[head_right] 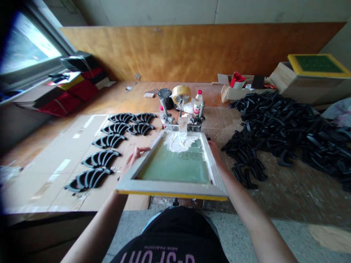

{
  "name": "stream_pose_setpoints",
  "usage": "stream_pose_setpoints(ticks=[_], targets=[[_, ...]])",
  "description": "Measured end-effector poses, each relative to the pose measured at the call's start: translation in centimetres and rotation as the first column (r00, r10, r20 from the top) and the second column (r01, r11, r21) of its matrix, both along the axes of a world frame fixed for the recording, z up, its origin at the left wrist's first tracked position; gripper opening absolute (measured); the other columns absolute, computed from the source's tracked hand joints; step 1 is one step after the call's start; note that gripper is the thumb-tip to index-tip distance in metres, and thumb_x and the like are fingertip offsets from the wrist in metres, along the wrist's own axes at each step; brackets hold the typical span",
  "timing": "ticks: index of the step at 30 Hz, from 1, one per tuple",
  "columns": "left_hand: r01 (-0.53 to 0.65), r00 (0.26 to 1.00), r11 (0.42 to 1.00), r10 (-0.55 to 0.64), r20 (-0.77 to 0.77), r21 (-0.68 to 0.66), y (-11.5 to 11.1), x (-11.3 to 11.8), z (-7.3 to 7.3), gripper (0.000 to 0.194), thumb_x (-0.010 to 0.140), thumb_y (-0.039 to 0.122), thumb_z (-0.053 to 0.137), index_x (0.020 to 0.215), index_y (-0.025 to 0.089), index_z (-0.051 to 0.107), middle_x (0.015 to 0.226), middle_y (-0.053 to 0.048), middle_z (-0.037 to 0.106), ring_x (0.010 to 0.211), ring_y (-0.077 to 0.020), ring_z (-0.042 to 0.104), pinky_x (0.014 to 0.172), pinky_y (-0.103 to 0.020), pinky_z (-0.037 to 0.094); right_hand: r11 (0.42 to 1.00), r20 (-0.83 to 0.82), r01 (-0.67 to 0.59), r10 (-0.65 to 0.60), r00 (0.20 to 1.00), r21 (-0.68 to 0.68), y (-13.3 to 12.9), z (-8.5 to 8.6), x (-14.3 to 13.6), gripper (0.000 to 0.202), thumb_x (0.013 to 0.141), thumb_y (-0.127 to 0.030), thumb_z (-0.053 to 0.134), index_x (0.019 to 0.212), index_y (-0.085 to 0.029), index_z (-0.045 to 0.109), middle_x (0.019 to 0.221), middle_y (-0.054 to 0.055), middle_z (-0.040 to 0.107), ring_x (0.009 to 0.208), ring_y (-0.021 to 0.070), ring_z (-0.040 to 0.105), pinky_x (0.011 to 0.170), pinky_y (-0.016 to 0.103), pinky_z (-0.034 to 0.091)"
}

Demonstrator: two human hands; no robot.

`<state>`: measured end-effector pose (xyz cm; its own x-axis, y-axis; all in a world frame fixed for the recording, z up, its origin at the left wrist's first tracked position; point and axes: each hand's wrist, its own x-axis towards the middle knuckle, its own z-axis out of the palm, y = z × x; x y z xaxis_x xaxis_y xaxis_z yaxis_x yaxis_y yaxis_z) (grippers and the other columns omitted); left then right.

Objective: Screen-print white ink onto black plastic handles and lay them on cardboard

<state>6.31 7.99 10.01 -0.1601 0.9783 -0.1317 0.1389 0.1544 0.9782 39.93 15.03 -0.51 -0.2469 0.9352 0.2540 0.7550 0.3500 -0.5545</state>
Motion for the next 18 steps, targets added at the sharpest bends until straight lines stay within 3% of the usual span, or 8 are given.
stream_pose_setpoints(ticks=[2, 4, 7, 9, 12, 14, 18], targets=[[0.041, 0.999, 0.991, -0.043, -0.010, -0.130, -1.5, -0.5, -2.7, 0.056, 0.082, 0.062, 0.055, 0.111, 0.017, 0.068, 0.088, -0.005, 0.069, 0.072, -0.0175, 0.061, 0.061, -0.025, 0.046, 0.981, -0.031, 0.178, -0.176, 0.984, 0.079, 1.7, 1.3, 0.7, 0.035, 0.090, -0.019, 0.042, 0.111, -0.008, 0.067, 0.105, 0.011, 0.065, 0.097, 0.0210, 0.060, 0.090, 0.035, 0.049], [0.051, 0.999, 0.978, -0.046, 0.027, -0.201, -2.4, -0.6, -5.7, 0.065, 0.079, 0.057, 0.060, 0.131, 0.019, 0.057, 0.086, -0.004, 0.069, 0.072, -0.0182, 0.062, 0.062, -0.025, 0.047, 0.953, -0.040, 0.232, -0.229, 0.973, 0.195, 3.6, 2.8, -0.6, 0.038, 0.086, -0.019, 0.054, 0.123, -0.014, 0.061, 0.126, 0.015, 0.056, 0.111, 0.0253, 0.056, 0.098, 0.042, 0.046], [0.033, 0.999, 0.972, -0.030, 0.018, -0.232, -2.6, -0.4, -9.8, 0.077, 0.079, 0.052, 0.062, 0.146, 0.021, 0.040, 0.087, -0.004, 0.069, 0.072, -0.0186, 0.064, 0.064, -0.026, 0.048, 0.954, 0.087, 0.062, -0.092, 0.992, 0.293, 6.0, 4.5, -4.8, 0.054, 0.078, -0.021, 0.069, 0.130, -0.017, 0.054, 0.137, 0.015, 0.046, 0.121, 0.0283, 0.048, 0.103, 0.043, 0.042], [0.037, 0.999, 0.974, -0.044, -0.027, -0.222, -2.5, -0.4, -11.5, 0.074, 0.081, 0.053, 0.059, 0.146, 0.021, 0.040, 0.090, -0.005, 0.069, 0.075, -0.0189, 0.064, 0.067, -0.027, 0.049, 0.974, 0.232, -0.056, 0.004, 0.973, 0.218, 6.7, 4.8, -7.7, 0.041, 0.079, -0.020, 0.069, 0.119, -0.016, 0.059, 0.122, 0.014, 0.056, 0.113, 0.0278, 0.052, 0.095, 0.041, 0.045], [0.051, 0.996, 0.976, -0.066, -0.066, -0.211, -2.2, -0.6, -12.7, 0.070, 0.083, 0.055, 0.055, 0.143, 0.021, 0.044, 0.093, -0.006, 0.070, 0.080, -0.0202, 0.065, 0.073, -0.030, 0.050, 0.989, 0.376, -0.140, 0.111, 0.920, 0.050, 5.6, 4.2, -9.9, 0.012, 0.084, -0.017, 0.060, 0.095, -0.015, 0.064, 0.096, 0.011, 0.065, 0.096, 0.0253, 0.055, 0.083, 0.036, 0.046], [0.050, 0.996, 0.977, -0.064, -0.062, -0.206, -2.2, -0.7, -13.0, 0.069, 0.084, 0.056, 0.055, 0.142, 0.020, 0.045, 0.098, -0.007, 0.070, 0.086, -0.0217, 0.065, 0.077, -0.032, 0.050, 0.969, 0.402, -0.245, 0.220, 0.889, 0.011, 3.7, 3.8, -9.8, 0.009, 0.085, -0.012, 0.055, 0.086, -0.016, 0.064, 0.090, 0.010, 0.065, 0.092, 0.0235, 0.055, 0.080, 0.033, 0.044], [0.030, 0.999, 0.979, -0.035, -0.023, -0.201, -2.3, -0.6, -12.9, 0.067, 0.083, 0.055, 0.058, 0.139, 0.018, 0.049, 0.108, -0.010, 0.069, 0.098, -0.0240, 0.065, 0.084, -0.033, 0.049, 0.819, 0.376, -0.574, 0.532, 0.758, -0.001, 0.4, 4.2, -7.8, 0.019, 0.080, -0.004, 0.051, 0.082, -0.018, 0.063, 0.083, 0.006, 0.064, 0.087, 0.0202, 0.055, 0.076, 0.029, 0.041]])
